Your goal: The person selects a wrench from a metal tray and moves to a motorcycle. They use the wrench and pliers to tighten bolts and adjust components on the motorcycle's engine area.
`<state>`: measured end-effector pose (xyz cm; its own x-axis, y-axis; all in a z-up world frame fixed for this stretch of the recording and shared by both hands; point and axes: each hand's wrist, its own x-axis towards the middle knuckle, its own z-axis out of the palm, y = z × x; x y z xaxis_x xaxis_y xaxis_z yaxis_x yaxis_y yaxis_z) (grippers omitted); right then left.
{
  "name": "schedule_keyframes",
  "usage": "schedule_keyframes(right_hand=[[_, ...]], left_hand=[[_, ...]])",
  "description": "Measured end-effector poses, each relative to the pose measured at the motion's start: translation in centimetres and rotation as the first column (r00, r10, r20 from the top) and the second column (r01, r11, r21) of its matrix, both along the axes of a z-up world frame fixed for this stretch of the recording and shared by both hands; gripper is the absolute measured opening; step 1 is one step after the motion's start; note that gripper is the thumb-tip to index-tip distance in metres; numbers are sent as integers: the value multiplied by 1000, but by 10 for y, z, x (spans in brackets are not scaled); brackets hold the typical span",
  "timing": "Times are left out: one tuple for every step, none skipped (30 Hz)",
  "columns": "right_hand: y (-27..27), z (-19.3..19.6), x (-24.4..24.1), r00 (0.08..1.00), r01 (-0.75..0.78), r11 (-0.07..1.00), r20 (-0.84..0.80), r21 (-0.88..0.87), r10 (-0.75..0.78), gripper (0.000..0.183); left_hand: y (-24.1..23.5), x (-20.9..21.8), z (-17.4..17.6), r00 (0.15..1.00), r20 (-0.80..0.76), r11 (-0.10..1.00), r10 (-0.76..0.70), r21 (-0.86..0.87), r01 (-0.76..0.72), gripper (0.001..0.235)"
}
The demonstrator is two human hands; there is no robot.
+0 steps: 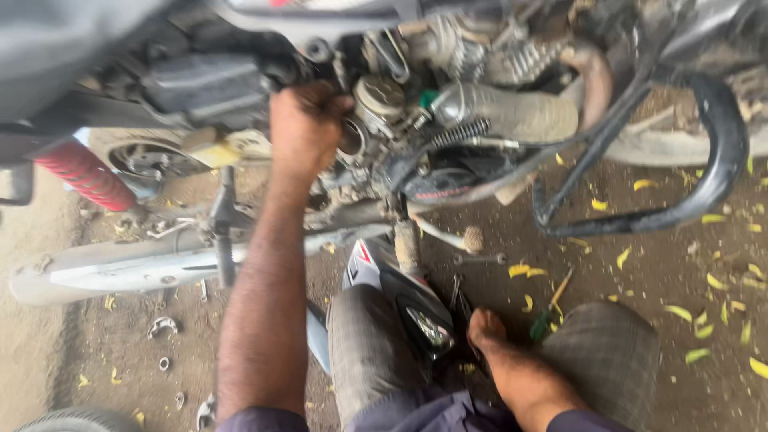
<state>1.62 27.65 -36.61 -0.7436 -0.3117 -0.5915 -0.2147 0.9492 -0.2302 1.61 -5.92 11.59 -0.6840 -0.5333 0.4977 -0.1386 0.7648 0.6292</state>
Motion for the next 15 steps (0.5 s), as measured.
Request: schedule_keyframes(right_hand=[[-1,5,0,1000,-25,1000,-12,-4,25,22],[-4,12,-6,1000,-10,1000,6,-18,10,21],[-7,18,-10,1000,5,999,25,-31,-4,21],[-5,25,-10,999,21,999,45,-39,-19,22],[-5,32,-11,997,37,998,65,-47,-34,24],[0,37,-10,995,52,998,87,-47,-48,27],[2,41,-11,992,68,997,110,-46,-62,30],[0,44,-12,977,170,980,143,-98,-156,32],[-2,48,-15,953,271,951,182,-148,-244,36],[1,50,-16,915,375,908,228,-187,-331,41],[2,52,-23,818,495,842,443,-215,-368,38],[5,55,-30,674,615,760,640,-210,-369,41],[5,59,-32,500,722,669,802,-178,-326,50],[11,66,-34,323,755,611,946,-237,-31,44],[20,77,-37,222,808,552,974,-204,35,37]], left_hand=[[-2,-2,-2,999,23,996,27,85,-29,8],[-3,-4,-4,998,-44,984,-36,173,43,6],[-2,-6,-6,989,-117,960,-96,251,123,7],[-4,-6,-6,969,-193,923,-152,324,209,9],[-8,-3,-3,979,-121,932,-166,306,196,13],[-8,4,-4,983,-46,938,-176,294,182,17],[-6,10,-5,982,30,945,-184,281,169,21],[-4,14,-6,980,-4,926,-199,326,189,28],[-1,18,-7,976,-38,905,-213,369,212,35],[2,20,-11,971,-69,878,-231,416,238,42],[5,23,-15,968,-99,878,-230,409,251,50],[9,26,-22,964,-125,874,-235,407,266,59],[14,28,-29,959,-150,870,-239,406,281,68],[20,27,-36,966,-121,896,-226,364,255,74],[25,25,-42,973,-93,919,-211,321,230,79]])
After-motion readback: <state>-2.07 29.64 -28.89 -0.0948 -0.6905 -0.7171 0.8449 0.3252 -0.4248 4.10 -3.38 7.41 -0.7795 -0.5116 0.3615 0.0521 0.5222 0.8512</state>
